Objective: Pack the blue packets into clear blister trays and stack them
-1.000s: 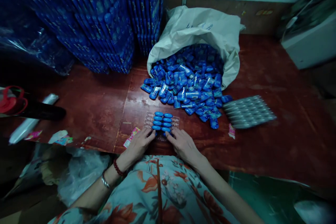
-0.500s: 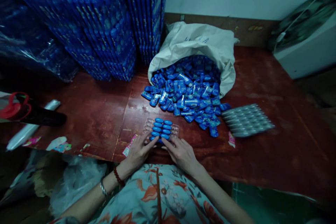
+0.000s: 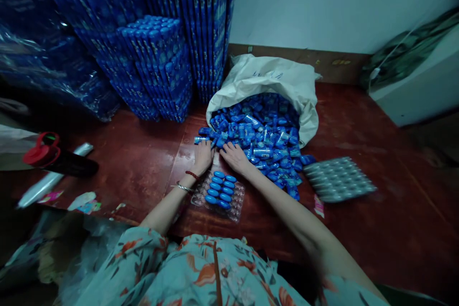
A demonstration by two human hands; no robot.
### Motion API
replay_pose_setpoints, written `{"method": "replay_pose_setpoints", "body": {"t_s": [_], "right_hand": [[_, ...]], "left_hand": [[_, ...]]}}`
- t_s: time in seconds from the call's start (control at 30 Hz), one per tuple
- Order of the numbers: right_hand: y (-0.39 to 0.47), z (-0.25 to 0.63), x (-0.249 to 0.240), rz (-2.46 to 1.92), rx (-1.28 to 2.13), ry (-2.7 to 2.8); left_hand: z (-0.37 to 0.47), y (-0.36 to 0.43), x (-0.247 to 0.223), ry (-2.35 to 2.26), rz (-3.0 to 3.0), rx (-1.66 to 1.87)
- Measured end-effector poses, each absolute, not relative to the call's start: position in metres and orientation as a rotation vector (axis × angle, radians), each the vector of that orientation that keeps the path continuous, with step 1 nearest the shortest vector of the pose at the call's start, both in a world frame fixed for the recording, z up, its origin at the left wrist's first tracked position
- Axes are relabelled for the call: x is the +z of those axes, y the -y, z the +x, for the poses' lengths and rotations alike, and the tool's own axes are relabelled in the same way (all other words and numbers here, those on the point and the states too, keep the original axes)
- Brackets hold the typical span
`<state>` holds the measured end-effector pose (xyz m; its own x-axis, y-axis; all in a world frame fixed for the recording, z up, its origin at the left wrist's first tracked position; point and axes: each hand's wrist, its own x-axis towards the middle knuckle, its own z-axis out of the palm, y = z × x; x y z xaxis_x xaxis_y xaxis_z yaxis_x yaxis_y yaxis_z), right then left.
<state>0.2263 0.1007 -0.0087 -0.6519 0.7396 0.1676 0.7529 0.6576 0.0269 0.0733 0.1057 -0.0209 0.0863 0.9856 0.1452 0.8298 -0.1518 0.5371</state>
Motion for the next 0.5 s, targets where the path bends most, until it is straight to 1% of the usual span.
{"method": "replay_pose_setpoints", "body": {"t_s": [0.07, 0.13, 0.23, 0.33, 0.4, 0.5], "right_hand": [[-0.097, 0.233, -0.006, -1.264, -0.096, 2.659], [-0.086, 0.248, 0.001, -1.311, 0.055, 2.392], [-0.053, 0.278, 0.010, -1.380, 0.425, 1.759], [-0.001, 0.306, 0.014, -1.448, 0.863, 1.274], [0.037, 0.313, 0.013, -1.454, 1.137, 1.091], [0.084, 0.300, 0.010, -1.413, 1.438, 0.995]], "left_hand": [[0.064, -0.101, -0.018, -1.744, 2.067, 0.702], [0.048, -0.089, -0.015, -1.664, 2.045, 0.732], [0.017, -0.052, -0.011, -1.608, 1.864, 0.862], [-0.010, -0.001, -0.007, -1.675, 1.639, 0.963], [-0.021, 0.034, -0.003, -1.687, 1.601, 0.951], [-0.020, 0.074, 0.003, -1.544, 1.719, 0.893]]}}
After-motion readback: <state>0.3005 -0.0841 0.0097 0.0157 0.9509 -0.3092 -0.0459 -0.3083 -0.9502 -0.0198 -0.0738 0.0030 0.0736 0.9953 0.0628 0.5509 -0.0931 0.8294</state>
